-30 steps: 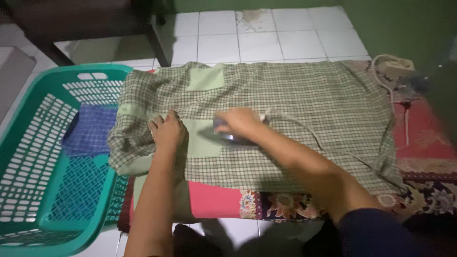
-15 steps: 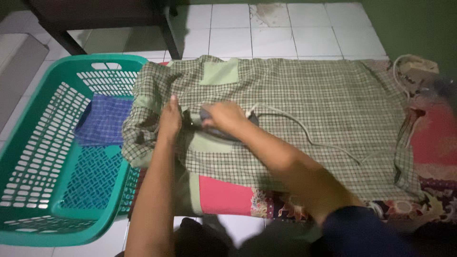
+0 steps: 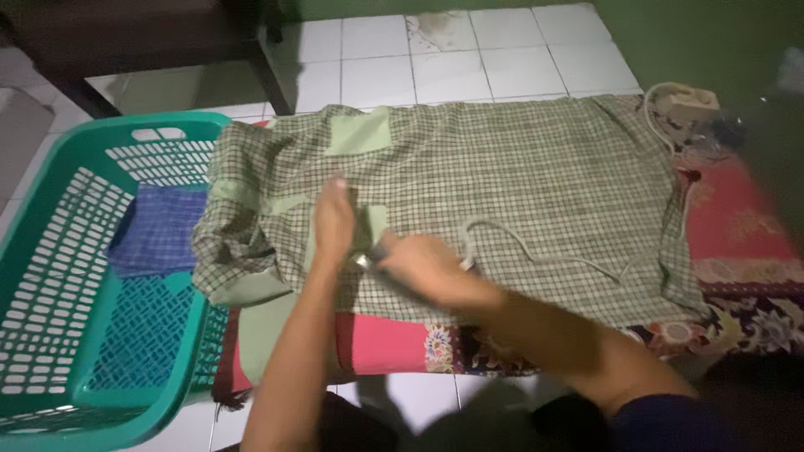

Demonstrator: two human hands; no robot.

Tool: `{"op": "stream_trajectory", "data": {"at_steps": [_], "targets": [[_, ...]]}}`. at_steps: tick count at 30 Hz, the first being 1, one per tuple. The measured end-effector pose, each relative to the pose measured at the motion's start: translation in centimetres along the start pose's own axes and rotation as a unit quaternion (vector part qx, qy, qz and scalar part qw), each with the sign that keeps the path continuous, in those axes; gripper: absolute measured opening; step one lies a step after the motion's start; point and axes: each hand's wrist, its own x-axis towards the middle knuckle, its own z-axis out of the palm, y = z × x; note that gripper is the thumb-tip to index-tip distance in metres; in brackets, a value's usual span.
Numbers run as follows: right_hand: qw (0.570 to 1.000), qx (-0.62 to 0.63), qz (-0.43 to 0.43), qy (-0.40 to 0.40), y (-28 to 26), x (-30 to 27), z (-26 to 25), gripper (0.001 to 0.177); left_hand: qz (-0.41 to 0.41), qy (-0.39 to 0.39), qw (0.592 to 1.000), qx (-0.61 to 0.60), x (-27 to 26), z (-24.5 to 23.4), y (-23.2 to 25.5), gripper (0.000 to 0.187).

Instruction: The person irons a checkered shirt on a table covered with a patterned cloth. They smooth the fabric, use a spray bottle to wet the shirt, and iron different sections including the sleeves and body.

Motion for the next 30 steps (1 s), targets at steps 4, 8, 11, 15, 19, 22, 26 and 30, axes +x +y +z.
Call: {"op": "stream_trajectory", "data": {"at_steps": [4,8,11,15,19,22,26,30], "targets": [[0.982,-0.062,0.104,0.145,8.5,0.2,-3.9,0.038,-0.006,-0.149,0.949,0.278,-4.1,1.0,2.3,0.057],[0.964,-0.066,0.192,0.170,14.4,-0.2,-7.3,0.043,-0.007,-0.134,0.942,0.309,-5.1,0.3,1.3,0.066],[0.982,-0.064,0.112,0.137,14.9,0.2,-8.0,0.049,0.009,-0.072,0.962,0.262,-4.5,0.6,0.7,0.065],[0.996,-0.084,0.019,0.016,11.1,3.5,-6.0,0.046,0.021,0.000,0.976,0.215,-5.4,0.2,0.3,0.069],[0.984,-0.098,-0.107,0.107,7.3,9.7,-3.9,0.048,0.044,0.086,0.970,0.222,-5.7,0.2,0.0,0.072],[0.984,-0.072,-0.068,0.148,4.2,14.7,-2.6,0.051,0.036,0.066,0.967,0.245,-5.2,0.3,0.2,0.073],[0.981,-0.062,-0.053,0.178,3.9,16.3,-2.2,0.044,0.009,-0.047,0.945,0.322,-5.1,0.5,0.7,0.069],[0.987,-0.061,0.000,0.152,7.6,13.4,-4.4,0.040,-0.055,-0.175,0.904,0.386,-4.5,0.4,0.8,0.067]]}}
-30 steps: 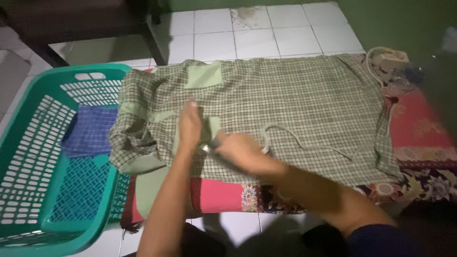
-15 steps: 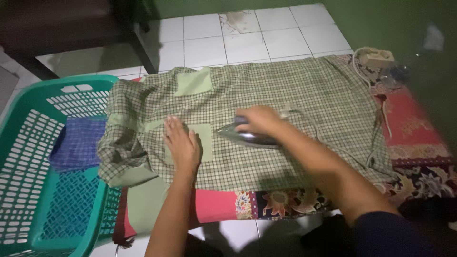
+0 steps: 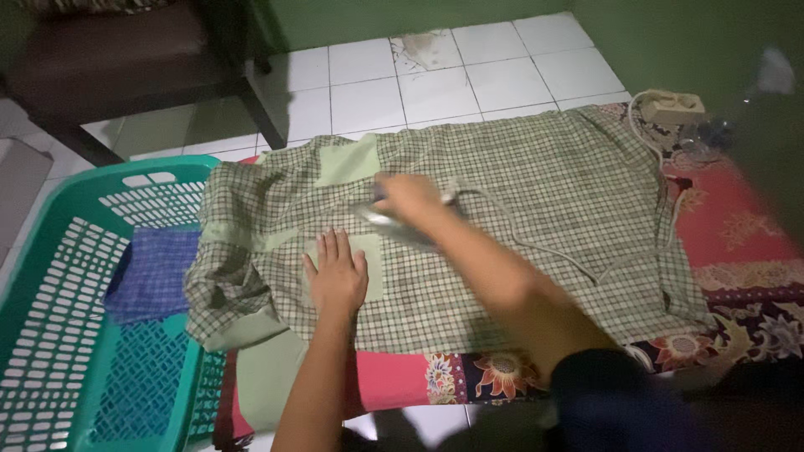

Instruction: The person irons a checkered shirt on a table covered with a patterned cloth. They smooth the fabric, use a spray bottle to wet the shirt, and iron different sections including the sleeves and body.

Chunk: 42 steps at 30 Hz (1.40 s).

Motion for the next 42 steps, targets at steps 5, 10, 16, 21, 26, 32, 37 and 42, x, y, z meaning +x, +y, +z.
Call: {"op": "stream_trajectory", "data": {"at_steps": [5,10,16,21,26,32,37,42], "targets": [[0.972,-0.032,0.230,0.021,8.8,-4.7,-5.3,0.030,-0.004,0.010,1.000,0.023,0.3,0.5,0.0,0.068],[0.969,-0.021,0.240,0.057,12.2,-7.9,-7.7,0.052,0.000,0.019,1.000,0.001,0.1,-0.1,0.4,0.067],[0.994,0.028,0.056,-0.089,4.0,-14.7,-2.3,0.041,0.004,0.117,0.977,-0.178,2.2,1.0,3.5,0.046],[0.994,0.019,0.088,-0.062,4.6,-21.3,-3.0,0.040,0.146,0.171,0.945,-0.238,2.8,4.2,12.1,0.052],[0.983,-0.080,0.123,0.108,16.2,-26.1,-6.1,0.031,0.212,0.002,0.958,-0.193,-2.2,3.9,20.9,0.058],[0.864,-0.027,0.475,0.164,26.2,-31.5,-11.8,0.038,0.270,-0.018,0.959,-0.080,-3.5,5.7,23.1,0.064],[0.885,-0.018,0.461,0.067,26.8,-31.1,-12.7,0.047,0.261,-0.011,0.964,-0.051,-3.2,7.0,23.8,0.065],[0.945,-0.024,0.322,0.049,21.8,-28.0,-10.3,0.045,0.279,-0.004,0.959,-0.054,-2.4,7.6,26.7,0.068]]}}
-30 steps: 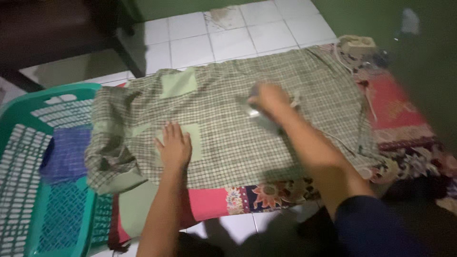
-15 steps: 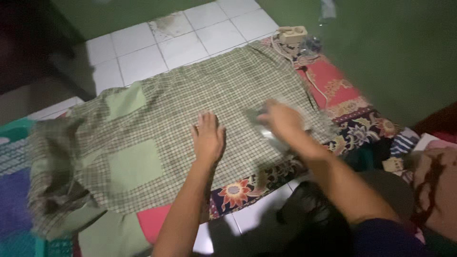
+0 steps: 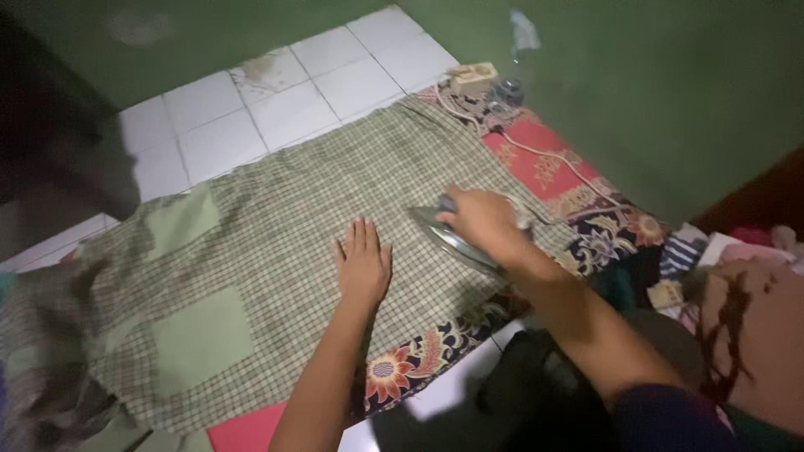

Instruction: The person irons a checkered shirt on a table covered with a patterned cloth. They smooth the fabric, use a spray bottle to wet the shirt, and iron different sections including the sleeves and body.

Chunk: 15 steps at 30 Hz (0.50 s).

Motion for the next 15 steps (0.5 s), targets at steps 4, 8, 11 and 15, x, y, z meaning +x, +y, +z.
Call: {"op": "stream_trajectory", "data": {"at_steps": [4,8,11,15], "targets": [[0.998,-0.027,0.032,0.039,2.0,2.3,-0.7,0.046,0.011,-0.037,0.999,-0.003,2.0,0.8,4.0,0.069],[0.989,-0.009,0.144,0.032,6.7,4.6,-2.8,0.049,0.019,-0.082,0.996,-0.011,3.2,2.2,7.5,0.072],[0.974,-0.032,0.225,-0.015,9.5,4.9,-4.1,0.050,0.063,-0.041,0.997,-0.027,2.9,3.2,7.3,0.071],[0.982,-0.068,0.175,0.039,12.8,4.2,-4.1,0.054,0.054,-0.060,0.997,-0.001,1.8,2.1,5.9,0.071]]}}
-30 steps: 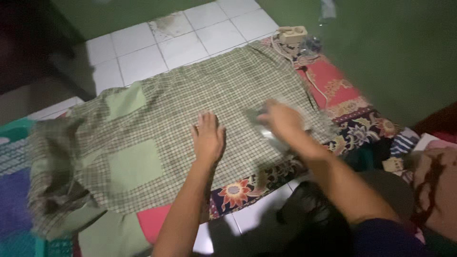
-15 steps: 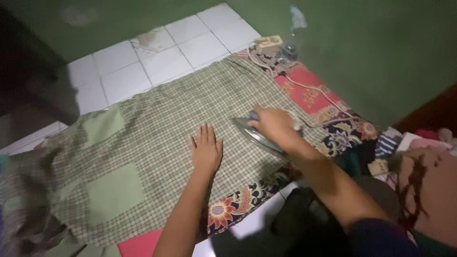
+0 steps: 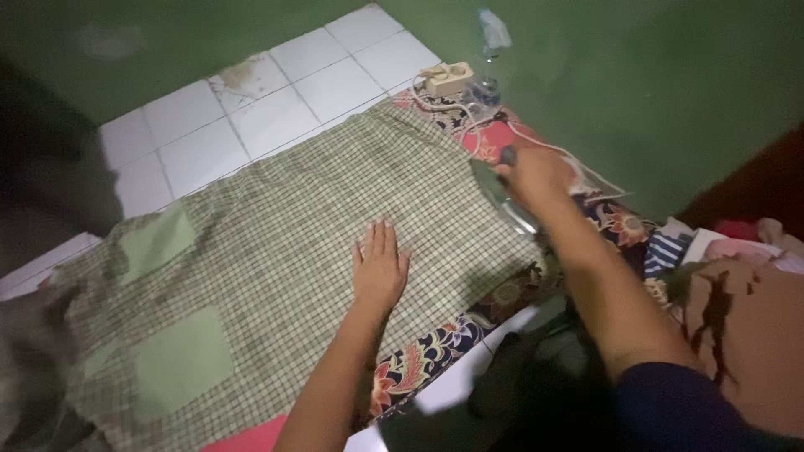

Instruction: The person irons a checkered shirt on a table covered with a patterned cloth. They smooth the fabric, use a spray bottle to wet the shirt, and iron different sections including the sleeves and body.

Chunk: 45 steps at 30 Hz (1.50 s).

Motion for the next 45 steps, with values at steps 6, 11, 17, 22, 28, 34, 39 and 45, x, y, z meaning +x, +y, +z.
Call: {"op": "stream_trajectory", "data": {"at_steps": [6,11,17,22,28,34,39,45], "targets": [[0.994,0.018,-0.057,0.096,4.7,1.4,1.1,0.062,-0.010,0.000,0.999,0.041,-4.7,-3.0,-3.4,0.070],[0.963,0.168,-0.070,0.197,1.9,-0.4,0.7,0.044,0.020,0.008,1.000,0.014,-8.5,-5.4,-4.9,0.067],[0.883,0.012,-0.441,-0.160,-7.3,-13.6,3.5,0.065,0.083,-0.166,0.982,-0.030,-16.5,-10.0,-8.5,0.097],[0.848,-0.139,-0.491,-0.144,-8.7,-19.0,4.3,0.076,0.064,-0.164,0.977,0.116,-22.2,-11.6,-11.9,0.087],[0.887,-0.202,-0.415,0.008,-6.1,-18.1,7.3,0.064,-0.099,-0.236,0.937,0.237,-24.5,-15.1,-12.2,0.096],[0.902,-0.147,-0.392,0.107,-1.3,-14.6,7.6,0.041,-0.087,-0.119,0.955,0.257,-25.6,-12.7,-19.0,0.056],[0.888,-0.181,-0.415,0.080,-0.7,-16.3,4.5,0.024,-0.085,-0.183,0.954,0.220,-27.6,-12.7,-20.4,0.045],[0.886,-0.231,-0.374,-0.147,-0.5,-19.8,2.1,0.026,-0.108,-0.403,0.900,0.126,-28.0,-15.7,-18.9,0.038]]}}
